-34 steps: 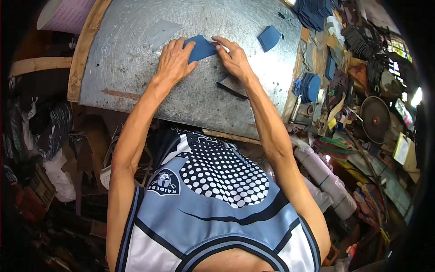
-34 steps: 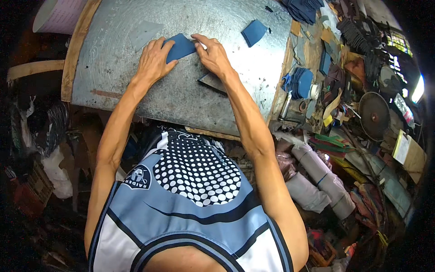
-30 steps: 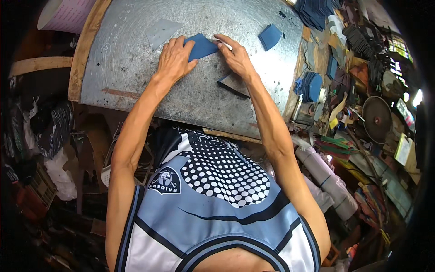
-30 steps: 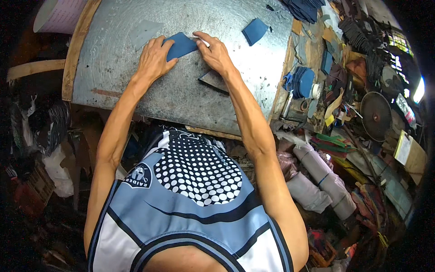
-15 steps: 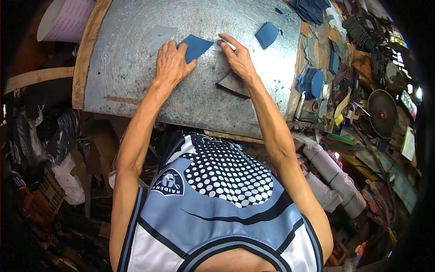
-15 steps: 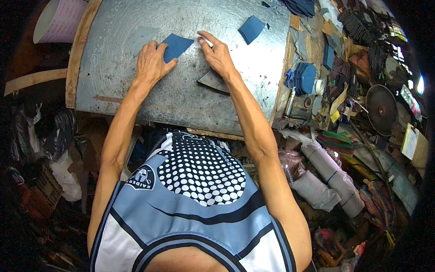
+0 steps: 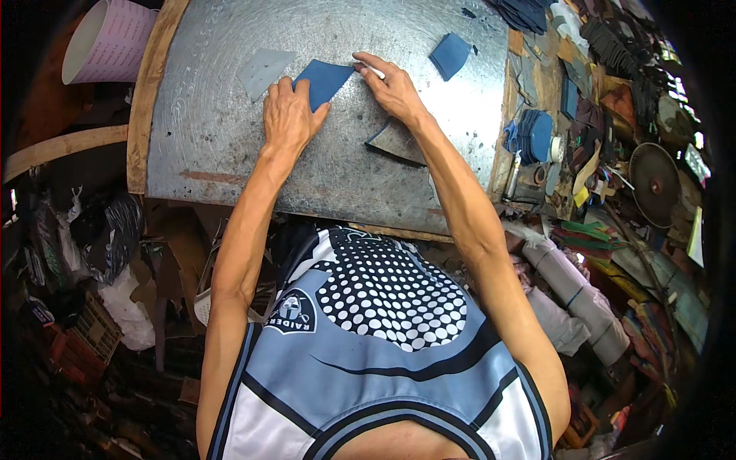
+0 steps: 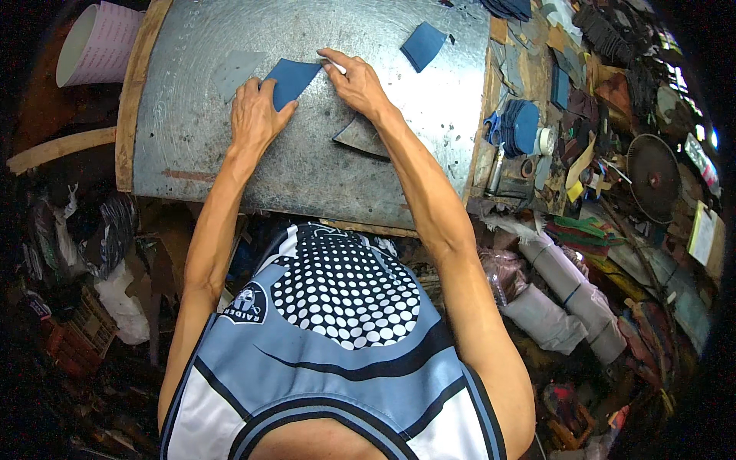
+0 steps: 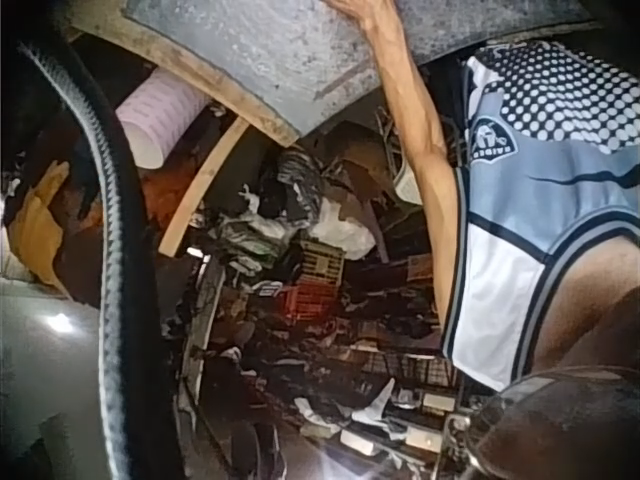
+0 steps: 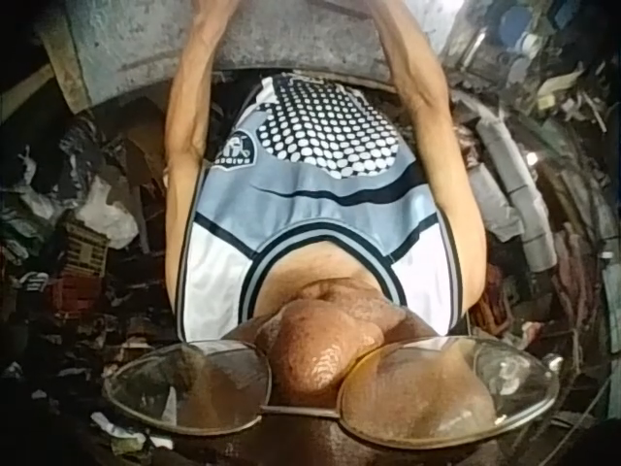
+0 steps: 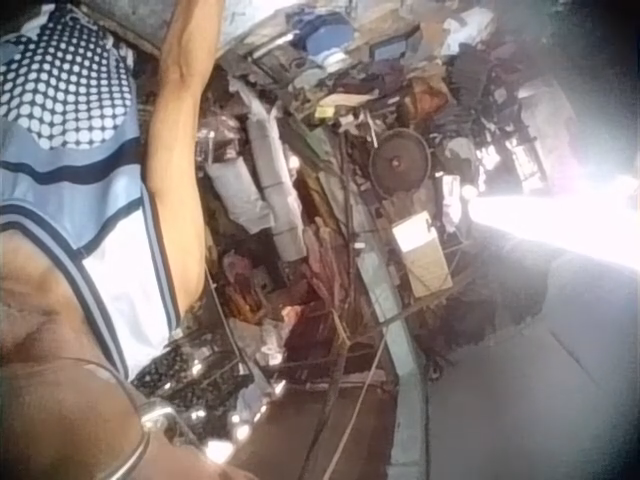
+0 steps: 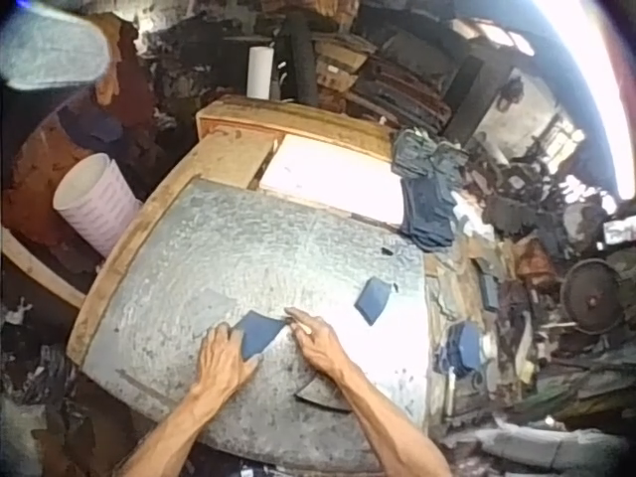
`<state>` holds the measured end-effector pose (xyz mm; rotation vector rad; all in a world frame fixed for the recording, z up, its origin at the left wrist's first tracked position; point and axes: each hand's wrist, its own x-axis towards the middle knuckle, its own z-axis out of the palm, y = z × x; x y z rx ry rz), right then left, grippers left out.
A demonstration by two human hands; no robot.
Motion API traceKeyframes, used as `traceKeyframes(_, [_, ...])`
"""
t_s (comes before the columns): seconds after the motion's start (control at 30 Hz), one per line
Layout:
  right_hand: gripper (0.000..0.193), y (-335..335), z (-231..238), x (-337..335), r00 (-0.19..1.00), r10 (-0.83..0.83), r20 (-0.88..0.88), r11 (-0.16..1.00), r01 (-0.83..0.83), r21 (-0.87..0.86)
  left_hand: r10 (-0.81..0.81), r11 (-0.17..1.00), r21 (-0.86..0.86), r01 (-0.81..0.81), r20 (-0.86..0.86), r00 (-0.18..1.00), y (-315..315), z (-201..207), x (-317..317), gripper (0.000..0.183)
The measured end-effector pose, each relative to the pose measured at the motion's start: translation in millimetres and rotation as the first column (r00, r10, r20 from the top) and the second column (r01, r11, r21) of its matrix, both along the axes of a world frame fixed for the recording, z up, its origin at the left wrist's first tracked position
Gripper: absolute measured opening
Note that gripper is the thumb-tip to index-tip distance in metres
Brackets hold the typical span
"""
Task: Marking cut material pieces with a pen and then bundling them together using string and scissors.
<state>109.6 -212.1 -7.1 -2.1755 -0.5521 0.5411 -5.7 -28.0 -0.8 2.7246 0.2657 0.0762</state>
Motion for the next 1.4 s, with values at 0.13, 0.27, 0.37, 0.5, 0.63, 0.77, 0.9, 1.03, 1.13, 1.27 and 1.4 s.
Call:
traceKeyframes(0.13, [0.035, 1.1, 1.2, -2.2, 1.000, -0.015, 0.016, 1.000, 0.015, 0.019, -0.021, 1.000, 0.009, 0.022, -0.015, 1.000, 0.9, 4.3, 1.6, 0.045])
traceKeyframes(0.27, [0.033, 1.4, -2.5, -2.6, 0.992, -0.105, -0.070, 0.960, 0.119, 0.255, -0.019, 0.997, 0.069, 0.021, -0.025, 1.000, 0.8, 9.2, 4.2, 0.055])
traceKeyframes(0.37, [0.031, 3.0, -8.8, -0.4, 0.977, -0.067, -0.202, 0.951, 0.124, 0.284, -0.055, 0.995, 0.086, 0.051, 0.044, 0.998, -5.9, 9.1, 13.0, 0.049])
traceKeyframes(0.5, [0.028, 7.6, -17.2, 0.0, 0.960, -0.079, -0.267, 0.929, 0.168, 0.330, -0.112, 0.991, -0.072, 0.114, 0.027, 0.993, -12.3, 0.5, 31.4, 0.038])
traceKeyframes(0.63, [0.026, 8.7, -22.5, -3.3, 0.960, -0.047, -0.276, 0.925, 0.146, 0.350, -0.128, 0.986, -0.108, 0.127, 0.001, 0.992, -11.2, -9.8, 36.1, 0.036])
traceKeyframes(0.77, [0.027, 6.4, -25.4, -2.7, 0.956, -0.049, -0.291, 0.942, 0.141, 0.305, -0.126, 0.987, -0.099, 0.124, -0.006, 0.992, -10.2, -13.9, 36.4, 0.037])
traceKeyframes(0.9, [0.024, 6.8, -26.7, -0.7, 0.964, -0.076, -0.257, 0.919, 0.168, 0.358, -0.118, 0.987, -0.110, 0.117, -0.003, 0.993, -9.8, -12.5, 36.5, 0.039])
traceKeyframes(1.03, [0.021, 1.6, -20.4, 3.6, 0.956, -0.008, -0.294, 0.959, 0.091, 0.270, -0.124, 0.984, -0.134, 0.121, -0.019, 0.992, -7.3, -10.6, 35.5, 0.039])
traceKeyframes(1.13, [0.022, -2.6, -13.2, 4.2, 0.917, -0.002, -0.399, 0.867, 0.200, 0.456, -0.135, 0.981, -0.143, 0.134, 0.008, 0.991, -2.5, -10.2, 34.7, 0.037])
traceKeyframes(1.27, [0.025, 5.2, -9.7, 2.4, 0.911, 0.008, -0.413, 0.875, 0.193, 0.445, -0.150, 0.959, -0.232, 0.165, 0.080, 0.985, 8.0, -10.8, 35.6, 0.034])
traceKeyframes(1.4, [0.025, 13.5, -12.0, -2.0, 0.960, -0.042, -0.276, 0.944, 0.129, 0.304, -0.108, 0.920, -0.364, 0.142, 0.114, 0.988, 12.9, -9.3, 36.1, 0.035])
